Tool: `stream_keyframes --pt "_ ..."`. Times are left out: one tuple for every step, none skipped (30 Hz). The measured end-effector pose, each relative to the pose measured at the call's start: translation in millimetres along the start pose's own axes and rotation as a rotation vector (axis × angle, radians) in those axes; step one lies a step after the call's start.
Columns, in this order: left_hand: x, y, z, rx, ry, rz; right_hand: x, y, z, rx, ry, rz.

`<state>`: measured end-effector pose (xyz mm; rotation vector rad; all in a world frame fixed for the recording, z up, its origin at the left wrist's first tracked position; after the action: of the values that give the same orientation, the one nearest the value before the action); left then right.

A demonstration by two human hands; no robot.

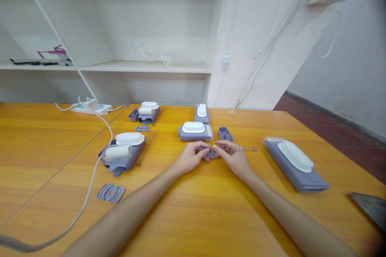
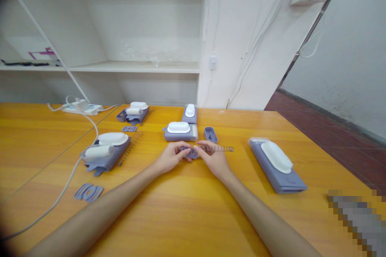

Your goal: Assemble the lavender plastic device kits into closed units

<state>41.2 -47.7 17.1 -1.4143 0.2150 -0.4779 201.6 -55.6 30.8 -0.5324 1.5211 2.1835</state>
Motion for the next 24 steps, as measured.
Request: stream_keyframes --pt "0.3 -1.0 -0.2 -0.001 0.001 0.005 0.0 -0.7 -0.2 -0.009 0.006 -0.019" --pt "0.5 -2.0 -0.4 -0.003 0.002 0.008 0.1 -1.4 -0.4 -0.019 0.01 -0.033" --pt "0.8 -3.0 -0.8 -0.006 0.002 0.006 0.1 -2.1 -0.7 -0.027 0.013 -0.04" --pt "0.9 -3.7 -1.2 -0.01 0.004 0.003 0.2 -2.8 -0.8 -0.034 0.015 -0.04" --pt "1.0 -4.1 -1.6 -0.015 0.007 -0.001 0.2 -3.3 -0.9 -0.037 0.016 -0.036" --pt "1.0 -4.2 -1.9 -0.02 0.012 -0.003 0.2 -3.5 -0.9 -0.038 0.017 -0.034" --pt "0.7 -3.9 -2.1 -0.025 0.015 -0.003 0.1 -3.4 -0.8 -0.038 0.016 -0.034" --pt "0.2 -3.4 -2.1 -0.029 0.014 -0.004 0.1 -3.0 -0.7 -0.035 0.015 -0.036" --pt "-0.4 -2.6 -2.1 -0.033 0.012 -0.005 -0.1 -2.3 -0.6 -0.034 0.012 -0.041" --pt "-1.0 -1.8 -1.9 -0.036 0.008 -0.006 -0.3 -1.3 -0.6 -0.033 0.007 -0.046" --pt "-1.6 -1.0 -1.7 -0.036 0.002 -0.006 -0.5 -0.1 -0.7 -0.036 0.001 -0.052" --pt "-1.9 -0.3 -1.5 -0.037 -0.002 -0.005 -0.8 1.1 -0.8 -0.042 -0.007 -0.058" --pt "-1.9 0.3 -1.3 -0.036 -0.005 -0.001 -1.0 2.3 -1.1 -0.049 -0.017 -0.065" --pt "-1.8 0.7 -1.1 -0.035 -0.006 0.001 -1.2 3.3 -1.5 -0.057 -0.027 -0.073" --pt "-1.6 1.1 -1.0 -0.034 -0.007 -0.001 -1.3 3.9 -2.0 -0.061 -0.036 -0.081" --pt "-1.4 1.3 -1.0 -0.034 -0.007 -0.009 -1.1 4.2 -2.6 -0.062 -0.039 -0.087" --pt "-1.2 1.5 -1.0 -0.032 -0.006 -0.021 -0.7 4.2 -3.1 -0.06 -0.034 -0.088" --pt "-1.0 1.6 -1.0 -0.028 -0.005 -0.033 0.1 4.1 -3.6 -0.057 -0.023 -0.086" --pt "-1.0 1.7 -1.0 -0.025 -0.003 -0.044 0.9 3.8 -4.0 -0.053 -0.009 -0.082" --pt "-1.0 1.8 -1.1 -0.022 0.0 -0.053 1.7 3.6 -4.3 -0.048 0.004 -0.078" --pt "-1.1 1.8 -1.1 -0.021 0.003 -0.06 2.2 3.5 -4.5 -0.042 0.011 -0.075" --pt "-1.2 1.9 -1.2 -0.021 0.005 -0.064 2.5 3.3 -4.5 -0.035 0.012 -0.073" --pt "-1.3 2.0 -1.2 -0.022 0.007 -0.067 2.5 3.3 -4.5 -0.027 0.007 -0.074" --pt "-1.4 2.1 -1.2 -0.024 0.008 -0.067 2.5 3.2 -4.4 -0.02 0.001 -0.076"
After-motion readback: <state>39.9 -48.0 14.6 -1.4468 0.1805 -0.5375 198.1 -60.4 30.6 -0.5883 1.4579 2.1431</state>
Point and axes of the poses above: each hand's wrist, its own z-axis towards the middle knuckle, its own x-axis out of the palm, y = z × x, the point moved 4 cm from there along z, towards the middle knuckle, and after that the axes turned 14 degrees about -z, right-handed, at the moved point
